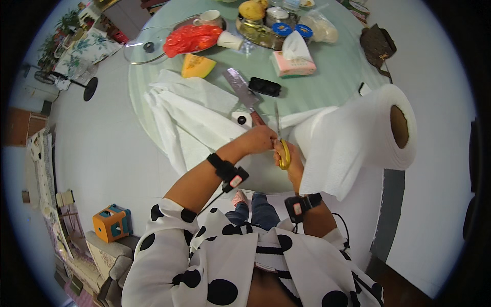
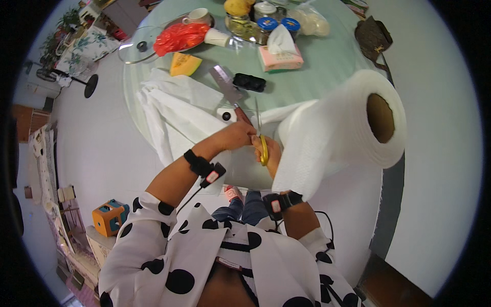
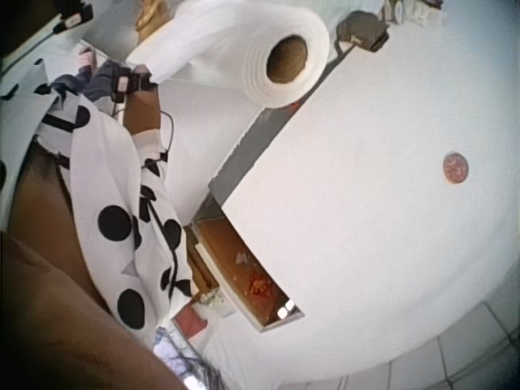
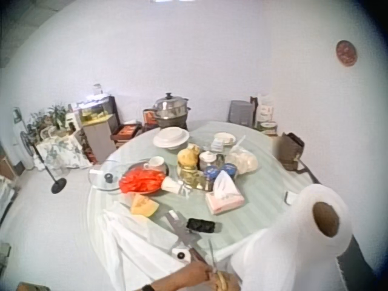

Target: The person cuts multiple sheets from a roll of paper towels using scissors, then walks outside to wet the towels in a basin of water. They return inside and wipe a wooden door with the wet paper towels, focusing on removing residue from a red decorative poster.

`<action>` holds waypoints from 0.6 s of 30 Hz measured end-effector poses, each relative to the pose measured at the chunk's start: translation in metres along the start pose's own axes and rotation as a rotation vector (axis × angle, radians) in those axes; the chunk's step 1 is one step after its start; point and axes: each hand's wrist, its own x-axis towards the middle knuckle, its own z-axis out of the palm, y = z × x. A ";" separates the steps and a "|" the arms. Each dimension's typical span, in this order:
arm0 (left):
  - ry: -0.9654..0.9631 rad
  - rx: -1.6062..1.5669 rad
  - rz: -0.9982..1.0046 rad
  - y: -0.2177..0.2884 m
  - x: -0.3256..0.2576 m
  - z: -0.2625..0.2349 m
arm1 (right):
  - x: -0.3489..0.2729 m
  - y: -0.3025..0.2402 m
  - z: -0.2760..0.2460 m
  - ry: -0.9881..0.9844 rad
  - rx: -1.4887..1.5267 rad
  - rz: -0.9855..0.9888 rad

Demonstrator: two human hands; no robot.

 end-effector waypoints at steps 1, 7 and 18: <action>-0.029 -0.094 -0.105 0.006 -0.013 -0.006 | -0.004 0.001 -0.001 -0.013 -0.031 -0.022; 0.745 -0.818 -0.220 -0.004 -0.095 -0.113 | -0.040 0.037 -0.005 -0.111 0.112 -0.053; 1.414 0.036 -0.528 -0.166 -0.112 -0.214 | -0.137 0.056 -0.035 -0.033 -0.028 0.233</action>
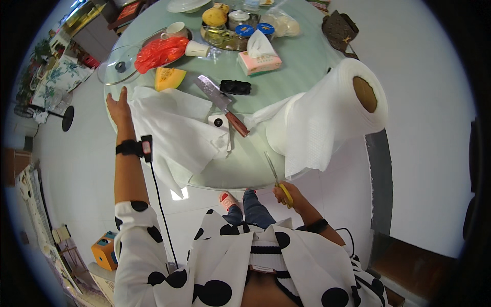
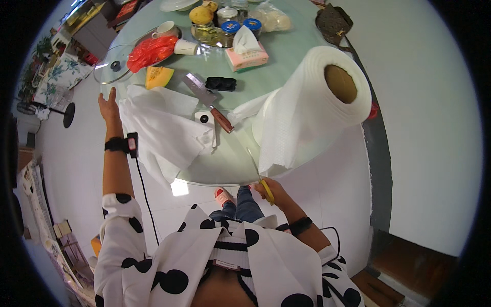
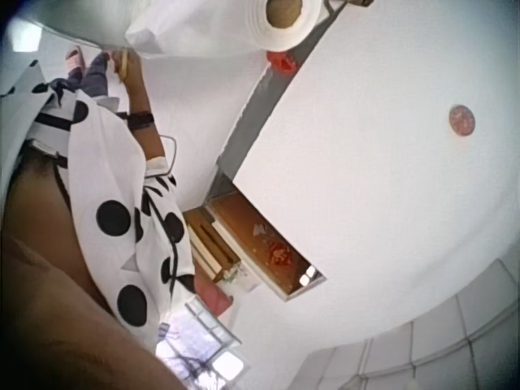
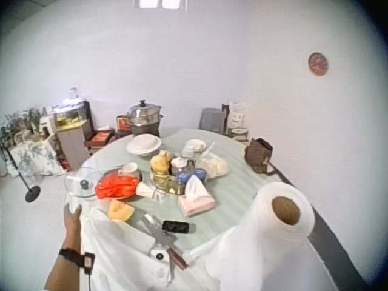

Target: The person cuts multiple sheets from a roll of paper towels using scissors, then walks outside to wet the towels in a basin of water. They return inside and wipe a wooden door with the wet paper towels, focusing on removing residue from a red decorative poster.

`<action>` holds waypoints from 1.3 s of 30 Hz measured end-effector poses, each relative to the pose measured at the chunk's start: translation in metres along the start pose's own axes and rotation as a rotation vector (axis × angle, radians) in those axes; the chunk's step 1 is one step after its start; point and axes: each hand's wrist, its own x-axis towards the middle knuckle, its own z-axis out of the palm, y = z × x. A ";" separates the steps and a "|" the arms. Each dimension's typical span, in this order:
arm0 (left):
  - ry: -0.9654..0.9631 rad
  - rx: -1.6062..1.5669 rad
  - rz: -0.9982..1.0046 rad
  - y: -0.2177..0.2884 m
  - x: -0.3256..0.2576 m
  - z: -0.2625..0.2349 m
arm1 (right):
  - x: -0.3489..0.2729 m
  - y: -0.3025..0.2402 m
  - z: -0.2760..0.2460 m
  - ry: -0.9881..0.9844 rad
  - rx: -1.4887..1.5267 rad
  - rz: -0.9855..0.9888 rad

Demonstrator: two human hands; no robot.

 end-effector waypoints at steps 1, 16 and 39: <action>-0.065 -0.032 0.147 0.007 -0.015 0.015 | -0.008 0.004 -0.005 0.046 0.003 0.055; -1.290 -0.494 -0.026 0.212 -0.201 0.184 | -0.035 -0.029 -0.169 0.710 0.315 -0.591; -0.773 -0.783 -0.403 0.241 -0.233 0.102 | 0.017 -0.151 -0.282 0.556 0.099 -0.707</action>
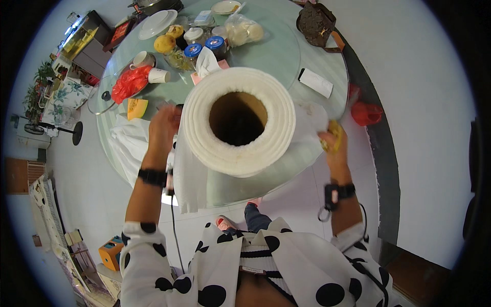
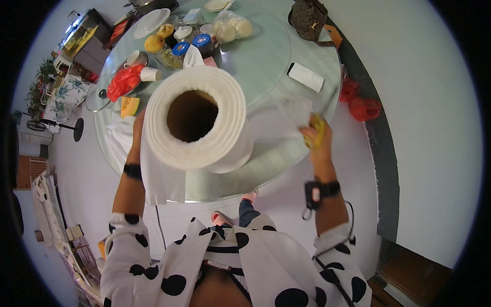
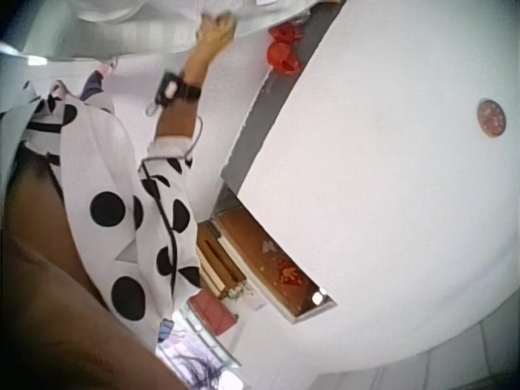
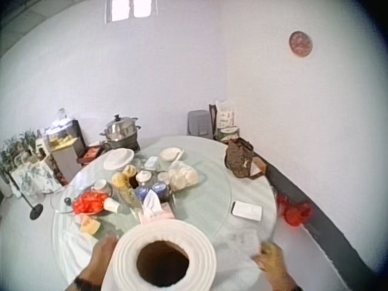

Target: The person cuts multiple sheets from a roll of paper towels using scissors, then walks outside to wet the towels in a basin of water. They return inside and wipe a wooden door with the wet paper towels, focusing on removing residue from a red decorative poster.

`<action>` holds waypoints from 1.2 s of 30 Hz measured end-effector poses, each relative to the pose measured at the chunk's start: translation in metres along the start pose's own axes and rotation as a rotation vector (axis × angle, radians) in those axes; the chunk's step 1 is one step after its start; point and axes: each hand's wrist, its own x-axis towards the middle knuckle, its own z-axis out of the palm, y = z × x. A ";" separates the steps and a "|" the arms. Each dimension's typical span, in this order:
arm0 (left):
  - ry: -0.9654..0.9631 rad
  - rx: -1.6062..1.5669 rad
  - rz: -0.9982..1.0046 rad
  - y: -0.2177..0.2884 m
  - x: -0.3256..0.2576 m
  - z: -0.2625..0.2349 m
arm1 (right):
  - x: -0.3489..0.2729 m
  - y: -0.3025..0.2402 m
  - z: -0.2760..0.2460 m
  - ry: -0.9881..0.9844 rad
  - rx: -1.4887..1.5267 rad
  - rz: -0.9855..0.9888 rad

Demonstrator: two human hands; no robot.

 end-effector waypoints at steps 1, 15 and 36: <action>-0.003 -0.037 -0.049 -0.017 -0.022 -0.017 | -0.022 0.006 -0.028 -0.039 -0.125 0.013; -0.761 -0.517 -0.803 -0.249 -0.211 -0.018 | -0.332 0.066 0.024 -0.997 -0.164 0.746; -0.294 0.053 -0.526 -0.110 -0.145 -0.112 | -0.349 0.145 0.005 -0.642 -0.511 0.489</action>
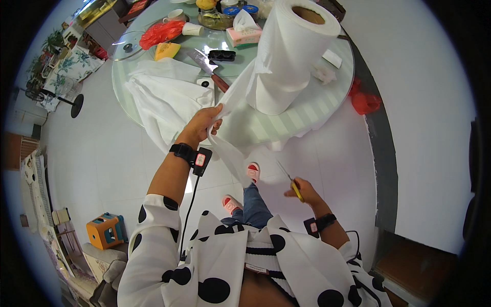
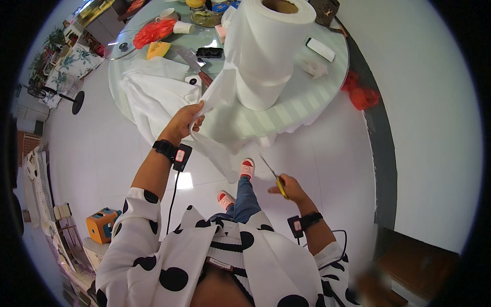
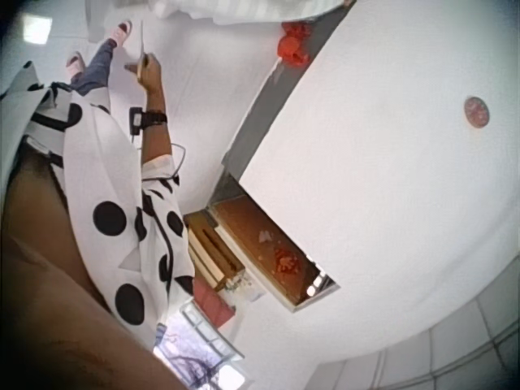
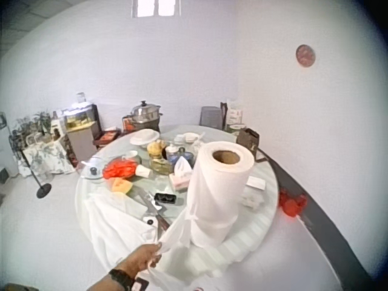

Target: The person cuts multiple sheets from a roll of paper towels using scissors, then walks outside to wet the towels in a basin of water. They return inside and wipe a wooden door with the wet paper towels, focusing on removing residue from a red decorative poster.

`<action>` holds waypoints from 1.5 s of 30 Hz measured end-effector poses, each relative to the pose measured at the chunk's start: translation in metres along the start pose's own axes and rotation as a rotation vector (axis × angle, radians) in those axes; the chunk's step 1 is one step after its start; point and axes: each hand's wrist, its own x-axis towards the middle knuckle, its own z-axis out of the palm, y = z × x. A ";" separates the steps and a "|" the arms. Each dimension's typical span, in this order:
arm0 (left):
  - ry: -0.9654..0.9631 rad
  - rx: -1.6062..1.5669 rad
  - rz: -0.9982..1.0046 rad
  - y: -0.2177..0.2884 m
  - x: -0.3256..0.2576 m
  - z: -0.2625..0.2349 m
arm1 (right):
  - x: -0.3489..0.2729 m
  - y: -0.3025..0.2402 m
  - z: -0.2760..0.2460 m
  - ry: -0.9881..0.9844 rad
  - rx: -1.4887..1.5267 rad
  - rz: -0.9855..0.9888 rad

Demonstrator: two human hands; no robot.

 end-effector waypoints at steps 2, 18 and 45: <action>0.044 0.090 0.032 0.004 0.005 0.001 | 0.036 -0.024 -0.002 -0.063 0.151 -0.078; 0.115 0.070 0.038 0.023 0.022 -0.020 | 0.192 -0.195 0.006 -0.435 0.149 -0.101; 0.190 0.993 0.454 0.029 0.040 -0.011 | 0.242 -0.211 0.014 -0.523 0.608 0.087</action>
